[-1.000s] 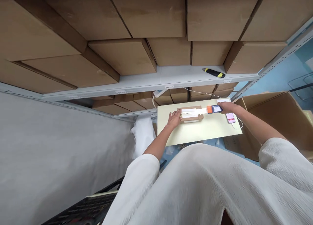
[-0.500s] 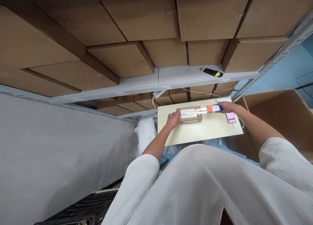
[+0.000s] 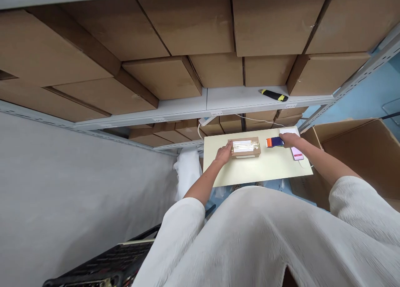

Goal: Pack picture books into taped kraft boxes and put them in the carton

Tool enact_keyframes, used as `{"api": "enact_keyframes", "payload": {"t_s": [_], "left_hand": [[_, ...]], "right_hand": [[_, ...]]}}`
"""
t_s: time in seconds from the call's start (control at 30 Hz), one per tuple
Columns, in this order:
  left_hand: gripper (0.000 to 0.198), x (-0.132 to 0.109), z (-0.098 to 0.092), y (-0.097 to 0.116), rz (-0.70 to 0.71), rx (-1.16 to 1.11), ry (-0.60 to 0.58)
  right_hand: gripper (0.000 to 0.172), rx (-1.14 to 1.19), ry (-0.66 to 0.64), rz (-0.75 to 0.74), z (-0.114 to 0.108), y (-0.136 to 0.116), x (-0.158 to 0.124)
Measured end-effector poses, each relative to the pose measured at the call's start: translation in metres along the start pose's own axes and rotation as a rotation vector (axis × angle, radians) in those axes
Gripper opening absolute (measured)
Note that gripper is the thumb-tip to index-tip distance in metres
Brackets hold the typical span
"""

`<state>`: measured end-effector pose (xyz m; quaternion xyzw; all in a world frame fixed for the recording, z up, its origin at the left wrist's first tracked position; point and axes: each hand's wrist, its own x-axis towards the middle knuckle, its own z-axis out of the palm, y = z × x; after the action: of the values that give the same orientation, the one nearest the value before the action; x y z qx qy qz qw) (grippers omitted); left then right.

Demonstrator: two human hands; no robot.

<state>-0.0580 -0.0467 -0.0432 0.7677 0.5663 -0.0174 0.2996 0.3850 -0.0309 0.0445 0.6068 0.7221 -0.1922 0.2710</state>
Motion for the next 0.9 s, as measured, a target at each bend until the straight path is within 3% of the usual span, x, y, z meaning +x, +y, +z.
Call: {"api": "enact_keyframes", "payload": {"t_s": [0.27,0.43,0.63,0.77,0.9], "left_hand": [[0.079,-0.002,0.004,0.0,0.005,-0.125,0.033],[0.073,-0.003,0.003,0.004,0.006,-0.214,0.079],[0.075,-0.003,0.001,0.003,0.022,-0.206,0.059],[0.076,-0.005,0.002,0.003,0.013,-0.219,0.08],[0.081,-0.006,0.004,0.002,0.003,-0.227,0.073]], "right_hand": [[0.063,-0.029,-0.007,0.104,-0.008,-0.091,0.036],[0.066,-0.123,0.028,0.142,-0.015,-0.118,0.048],[0.064,-0.174,0.082,0.152,-0.001,-0.141,0.041],[0.066,-0.078,0.016,0.191,-0.001,-0.135,0.032],[0.068,0.061,0.07,0.271,-0.011,-0.091,0.011]]}}
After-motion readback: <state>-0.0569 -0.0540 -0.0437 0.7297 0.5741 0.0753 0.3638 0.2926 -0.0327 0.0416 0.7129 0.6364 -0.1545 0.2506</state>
